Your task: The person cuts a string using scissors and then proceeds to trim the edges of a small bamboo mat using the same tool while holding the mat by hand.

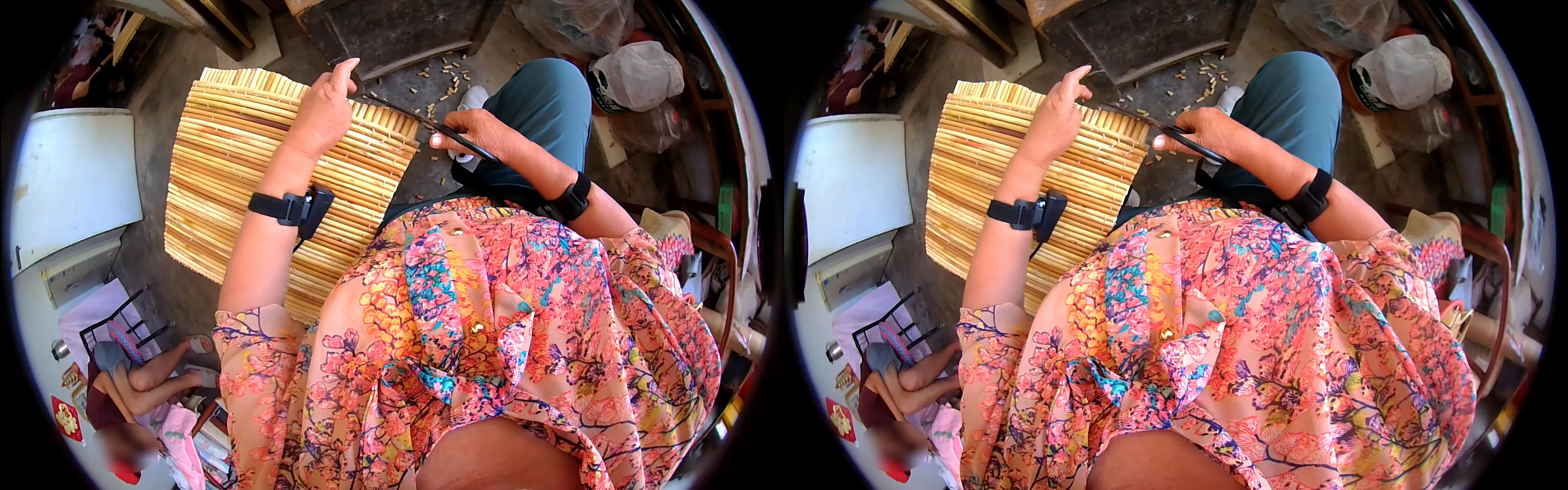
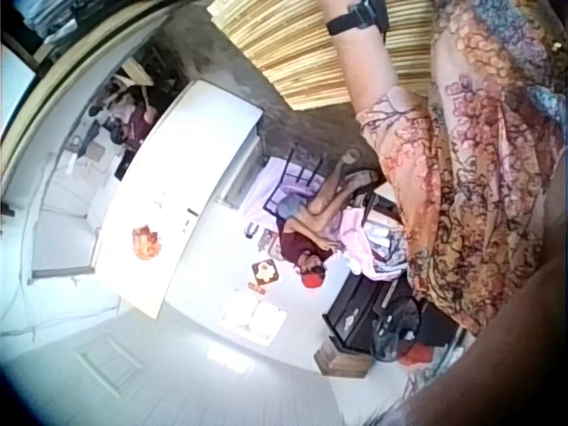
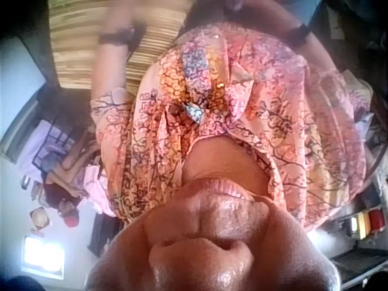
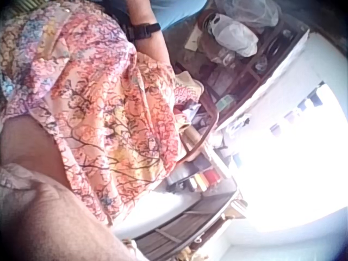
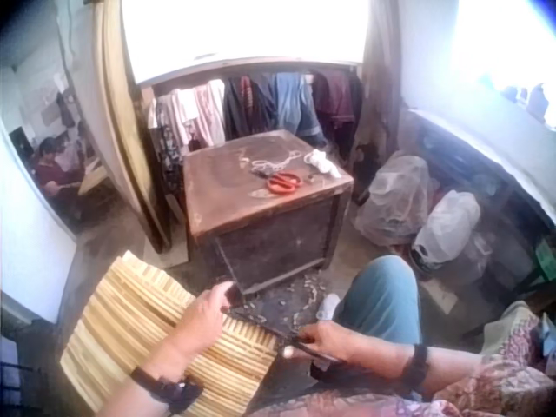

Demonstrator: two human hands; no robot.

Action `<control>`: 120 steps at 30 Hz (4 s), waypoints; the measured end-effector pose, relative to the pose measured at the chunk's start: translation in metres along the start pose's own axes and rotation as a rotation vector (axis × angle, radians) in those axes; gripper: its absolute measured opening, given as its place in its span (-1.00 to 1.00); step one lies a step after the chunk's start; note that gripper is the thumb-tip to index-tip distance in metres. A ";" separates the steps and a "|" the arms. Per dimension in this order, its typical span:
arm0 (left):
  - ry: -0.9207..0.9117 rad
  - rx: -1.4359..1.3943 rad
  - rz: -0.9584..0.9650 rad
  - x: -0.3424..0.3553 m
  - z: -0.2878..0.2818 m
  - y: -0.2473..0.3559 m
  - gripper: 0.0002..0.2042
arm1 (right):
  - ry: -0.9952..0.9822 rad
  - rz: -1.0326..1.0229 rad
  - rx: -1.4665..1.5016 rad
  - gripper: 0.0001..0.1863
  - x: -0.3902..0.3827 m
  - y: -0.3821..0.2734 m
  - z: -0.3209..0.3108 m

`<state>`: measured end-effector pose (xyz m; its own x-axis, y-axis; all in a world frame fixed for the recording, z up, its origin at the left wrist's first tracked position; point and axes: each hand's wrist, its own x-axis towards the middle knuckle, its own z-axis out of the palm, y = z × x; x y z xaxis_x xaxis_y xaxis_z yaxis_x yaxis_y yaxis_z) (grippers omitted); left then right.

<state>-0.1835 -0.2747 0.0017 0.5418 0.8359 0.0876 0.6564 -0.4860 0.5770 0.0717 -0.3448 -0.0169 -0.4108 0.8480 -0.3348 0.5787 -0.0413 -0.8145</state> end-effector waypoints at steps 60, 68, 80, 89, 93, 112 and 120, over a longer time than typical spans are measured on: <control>0.499 -0.435 -0.214 -0.031 0.027 0.047 -0.85 | -0.735 0.161 0.858 -0.35 -0.017 0.012 -0.026; 0.595 -0.505 -0.210 -0.039 0.021 0.057 -0.87 | -0.792 0.111 1.058 -0.31 -0.012 0.025 -0.031; 0.498 -0.557 -0.292 -0.044 -0.003 0.058 -0.90 | -0.919 0.208 0.859 -0.28 0.002 -0.011 -0.041; 0.500 -0.537 -0.333 -0.043 0.000 0.059 -0.90 | -1.007 0.278 1.067 -0.27 0.002 0.003 -0.031; 0.485 -0.553 -0.337 -0.041 0.001 0.063 -0.91 | -1.035 0.301 1.199 -0.25 -0.001 0.007 -0.021; 0.592 -0.532 -0.243 -0.036 0.031 0.056 -0.85 | -0.777 0.287 1.098 -0.24 0.002 -0.002 0.002; 0.561 -0.489 -0.305 -0.038 0.036 0.048 -0.88 | -0.695 0.232 0.950 -0.28 0.005 0.000 0.003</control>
<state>-0.1541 -0.3388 -0.0035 -0.0542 0.9806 0.1886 0.3582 -0.1572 0.9203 0.0673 -0.3428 -0.0200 -0.8272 0.3143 -0.4657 0.0582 -0.7765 -0.6274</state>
